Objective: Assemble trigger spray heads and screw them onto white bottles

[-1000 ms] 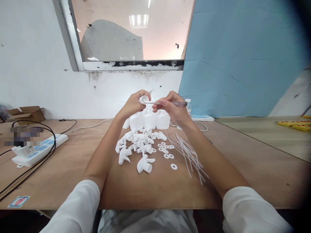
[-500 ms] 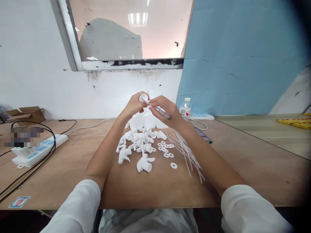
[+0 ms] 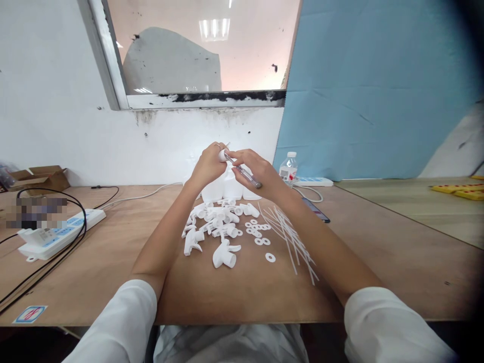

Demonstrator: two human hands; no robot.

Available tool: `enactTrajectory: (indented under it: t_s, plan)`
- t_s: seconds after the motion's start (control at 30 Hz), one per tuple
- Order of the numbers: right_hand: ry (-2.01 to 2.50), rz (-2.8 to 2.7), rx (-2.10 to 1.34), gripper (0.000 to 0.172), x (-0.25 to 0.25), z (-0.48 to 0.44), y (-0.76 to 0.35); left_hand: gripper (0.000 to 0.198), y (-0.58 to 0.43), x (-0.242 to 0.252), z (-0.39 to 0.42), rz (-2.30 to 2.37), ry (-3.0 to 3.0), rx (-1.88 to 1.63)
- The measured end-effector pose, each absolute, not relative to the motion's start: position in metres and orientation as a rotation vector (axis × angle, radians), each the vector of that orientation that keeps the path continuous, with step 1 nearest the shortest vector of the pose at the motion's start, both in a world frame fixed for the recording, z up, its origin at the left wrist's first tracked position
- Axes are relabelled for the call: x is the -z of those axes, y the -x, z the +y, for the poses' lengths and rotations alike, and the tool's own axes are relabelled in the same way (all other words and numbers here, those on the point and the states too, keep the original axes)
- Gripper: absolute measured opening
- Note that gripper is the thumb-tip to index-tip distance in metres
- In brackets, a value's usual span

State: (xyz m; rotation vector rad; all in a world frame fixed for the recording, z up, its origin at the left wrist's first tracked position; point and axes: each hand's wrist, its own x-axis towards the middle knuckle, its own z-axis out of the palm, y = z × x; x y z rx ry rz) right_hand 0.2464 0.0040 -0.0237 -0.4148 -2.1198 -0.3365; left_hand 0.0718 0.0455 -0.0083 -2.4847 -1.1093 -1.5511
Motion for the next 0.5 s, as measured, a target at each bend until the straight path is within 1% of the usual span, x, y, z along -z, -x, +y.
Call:
enactTrajectory:
  t_s: [0.1, 0.17, 0.23, 0.27, 0.4, 0.5]
  plan:
    - [0.445, -2.101, 0.198, 0.009, 0.024, 0.003, -0.249, 0.013, -0.069, 0.01, 0.048, -1.159, 2.516, 1.427]
    - [0.472, -2.079, 0.109, 0.002, 0.022, 0.002, -0.252, 0.009, -0.064, 0.01, 0.049, -1.228, 2.557, 1.284]
    - [0.532, -2.061, 0.027, 0.008, 0.019, 0.0, -0.257, 0.005, -0.057, 0.011, 0.051, -1.318, 2.625, 1.081]
    - [0.585, -2.062, -0.015, 0.013, 0.016, -0.002, -0.26, 0.006, -0.052, 0.012, 0.052, -1.373, 2.673, 0.958]
    - [0.92, -2.295, -0.252, 0.031, 0.006, -0.006, -0.276, 0.033, -0.036, 0.017, 0.061, -1.627, 2.952, 0.33]
    - [1.119, -2.589, -0.562, 0.038, 0.008, -0.001, -0.285, 0.044, -0.034, 0.021, 0.065, -1.819, 3.035, -0.025]
